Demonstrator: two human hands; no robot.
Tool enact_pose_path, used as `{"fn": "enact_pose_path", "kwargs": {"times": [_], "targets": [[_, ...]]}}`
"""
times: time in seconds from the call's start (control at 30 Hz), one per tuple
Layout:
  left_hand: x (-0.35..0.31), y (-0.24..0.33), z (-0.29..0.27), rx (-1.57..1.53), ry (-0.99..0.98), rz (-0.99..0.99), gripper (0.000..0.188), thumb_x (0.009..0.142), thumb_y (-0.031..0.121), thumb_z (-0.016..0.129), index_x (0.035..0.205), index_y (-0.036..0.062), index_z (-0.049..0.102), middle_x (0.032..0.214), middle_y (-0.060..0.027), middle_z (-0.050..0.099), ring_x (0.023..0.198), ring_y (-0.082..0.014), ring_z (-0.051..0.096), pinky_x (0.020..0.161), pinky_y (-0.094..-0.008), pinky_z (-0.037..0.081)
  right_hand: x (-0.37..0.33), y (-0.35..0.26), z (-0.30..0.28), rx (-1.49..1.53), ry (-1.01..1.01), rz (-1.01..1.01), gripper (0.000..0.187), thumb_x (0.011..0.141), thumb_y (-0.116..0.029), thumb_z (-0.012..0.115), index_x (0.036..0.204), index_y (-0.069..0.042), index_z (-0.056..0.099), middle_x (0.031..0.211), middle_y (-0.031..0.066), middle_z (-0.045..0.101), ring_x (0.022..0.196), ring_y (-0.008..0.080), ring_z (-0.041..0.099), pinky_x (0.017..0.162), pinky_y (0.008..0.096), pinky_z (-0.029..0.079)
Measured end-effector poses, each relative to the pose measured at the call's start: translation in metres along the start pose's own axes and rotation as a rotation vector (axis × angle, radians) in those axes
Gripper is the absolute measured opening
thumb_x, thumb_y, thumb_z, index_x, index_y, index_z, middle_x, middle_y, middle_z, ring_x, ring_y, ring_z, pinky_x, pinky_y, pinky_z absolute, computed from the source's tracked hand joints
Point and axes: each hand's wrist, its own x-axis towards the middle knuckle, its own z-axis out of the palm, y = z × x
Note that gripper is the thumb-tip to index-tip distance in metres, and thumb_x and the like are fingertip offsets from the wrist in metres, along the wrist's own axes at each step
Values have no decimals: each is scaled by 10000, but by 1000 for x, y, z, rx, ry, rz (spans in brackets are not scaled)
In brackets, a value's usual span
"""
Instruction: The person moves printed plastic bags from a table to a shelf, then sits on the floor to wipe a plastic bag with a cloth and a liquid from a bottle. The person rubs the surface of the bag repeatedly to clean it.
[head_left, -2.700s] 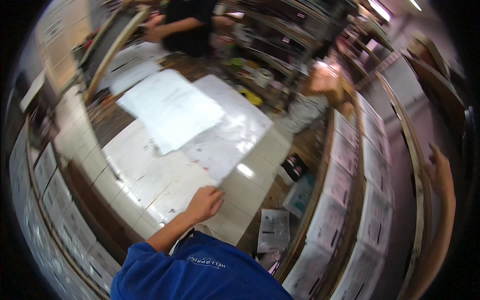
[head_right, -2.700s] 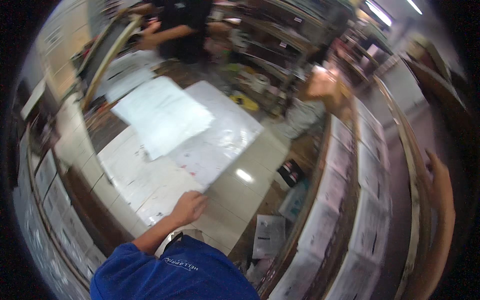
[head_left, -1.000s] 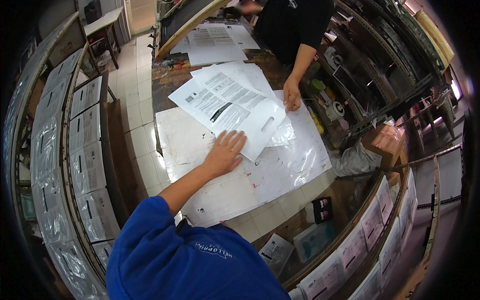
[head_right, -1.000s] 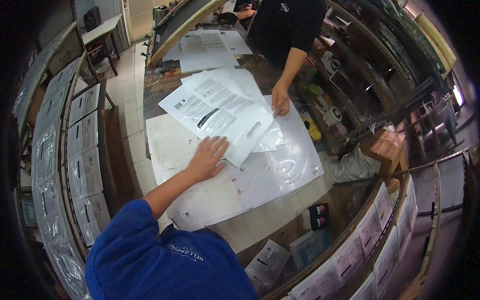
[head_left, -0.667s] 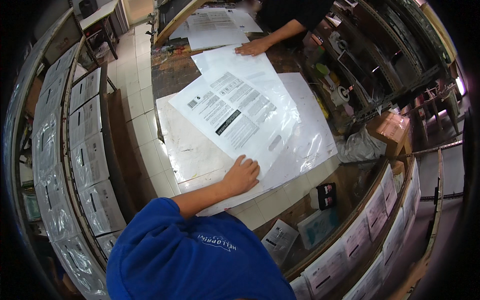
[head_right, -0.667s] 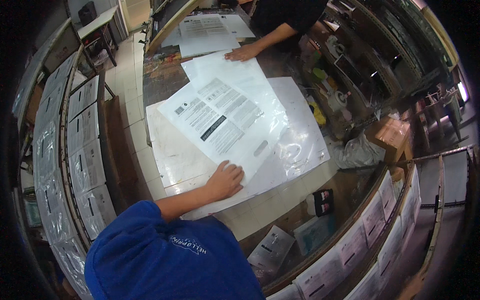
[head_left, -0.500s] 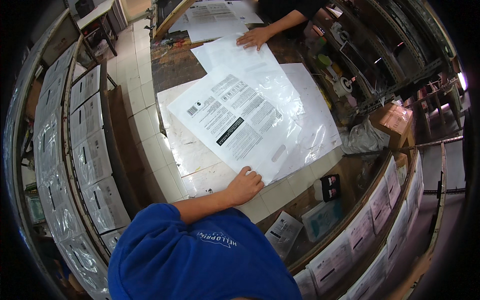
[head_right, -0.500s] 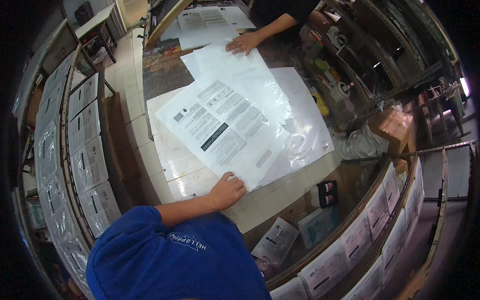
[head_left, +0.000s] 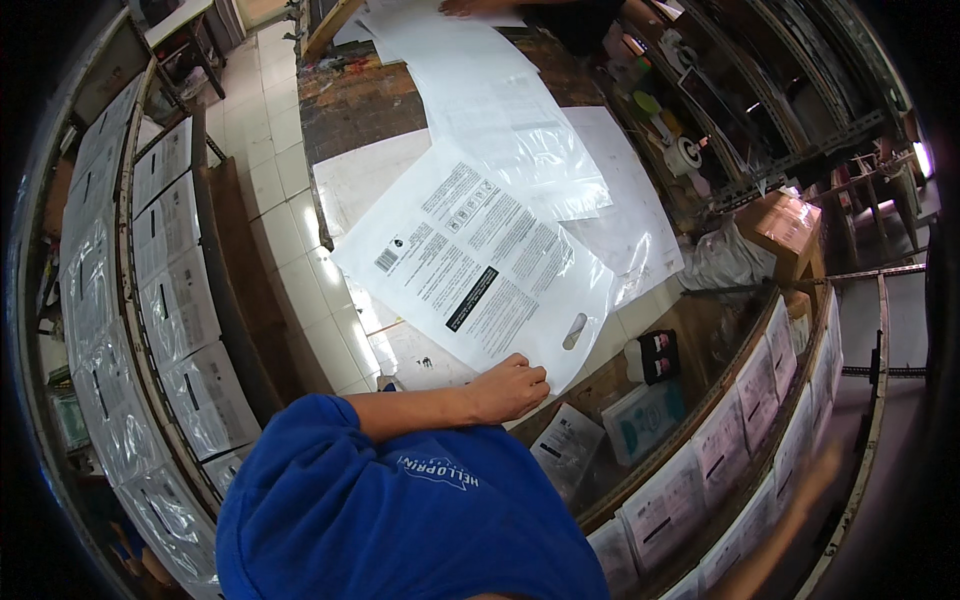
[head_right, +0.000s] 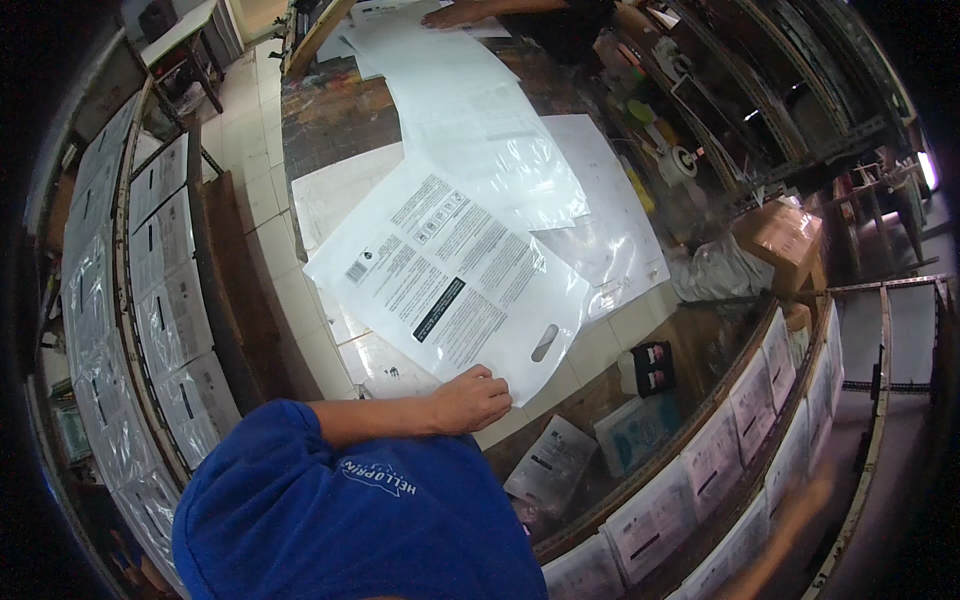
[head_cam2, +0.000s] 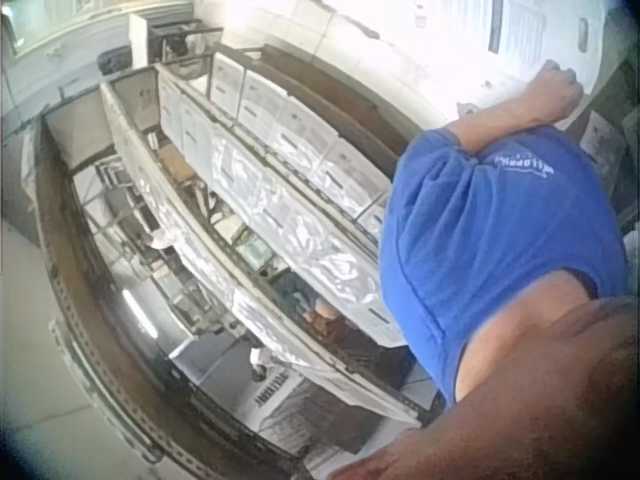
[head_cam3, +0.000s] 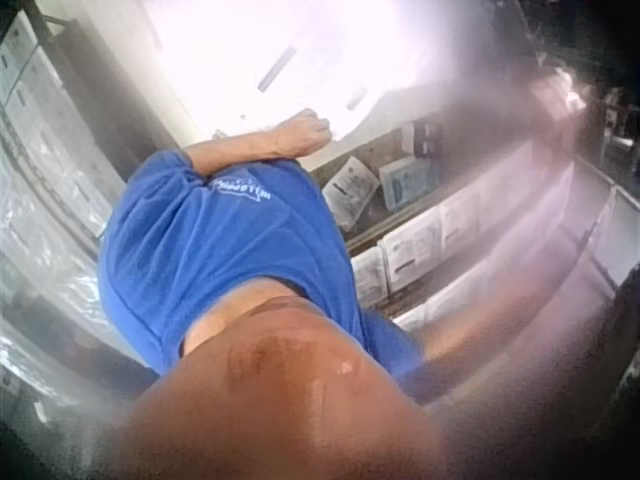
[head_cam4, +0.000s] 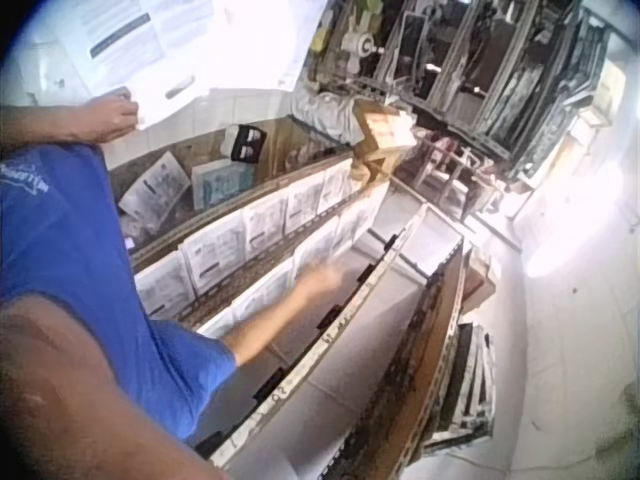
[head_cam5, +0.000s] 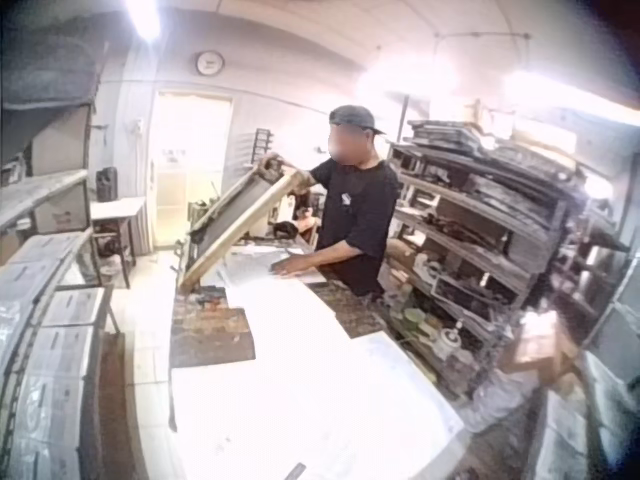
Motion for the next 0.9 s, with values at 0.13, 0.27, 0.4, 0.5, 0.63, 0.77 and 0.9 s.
{"fn": "enact_pose_path", "kwargs": {"times": [0.13, 0.27, 0.4, 0.5, 0.63, 0.77, 0.9], "targets": [[-4, 5, -3, -44, -3, 36, 99, 846, 133, 634, 824, 73, 559, 820, -79, 528, 757, -251, 544, 776, -361, 428, -36, -214, 80, 968, -633, 356, 632, 913, -389, 635, 1340, 51, 486, 1225, 180, 591, 1078, 311, 599, 966, 384, 451], [1, 8, 6, -90, -35, 83, 86, 844, 123, 631, 847, 67, 566, 827, -83, 536, 774, -253, 552, 800, -360, 431, -76, -374, 76, 1807, -1115, 719, 644, 944, -402, 611, 1373, 21, 383, 1260, 183, 549, 1057, 313, 627, 813, 408, 580], [-2, 14, 10, -125, -66, 125, 75, 843, 116, 619, 861, 60, 573, 833, -79, 541, 791, -245, 559, 823, -357, 432, -90, -440, 90, 1951, -1167, 737, 429, 926, -312, 642, 1206, -11, 518, 1032, 99, 603, 870, 183, 606, 700, 322, 515], [-4, 17, 12, -94, -130, 161, 77, 832, 119, 599, 868, 55, 574, 846, -80, 547, 806, -249, 563, 832, -356, 431, -88, -463, 86, 1903, -1024, 653, 285, 875, -202, 680, 1079, -38, 568, 885, 34, 580, 736, 118, 535, 643, 280, 434], [0, 20, 13, -66, -184, 224, 96, 813, 131, 580, 871, 55, 574, 858, -84, 549, 818, -263, 564, 836, -356, 429, -85, -463, 81, 1848, -934, 681, 249, 800, -99, 704, 1008, -34, 583, 809, 1, 562, 692, 98, 506, 645, 257, 409], [1, 21, 17, -75, -178, 261, 104, 811, 137, 579, 874, 54, 575, 860, -88, 549, 815, -268, 564, 832, -358, 431, -86, -457, 78, 1802, -890, 649, 205, 793, -80, 691, 966, -30, 593, 765, -7, 557, 682, 98, 510, 645, 262, 418], [2, 22, 18, -80, -149, 272, 104, 831, 155, 604, 848, 57, 573, 844, -82, 548, 805, -258, 565, 829, -354, 432, -86, -451, 76, 1792, -821, 639, 151, 794, -60, 682, 920, -27, 604, 754, -3, 561, 679, 95, 514, 638, 261, 421]]}}
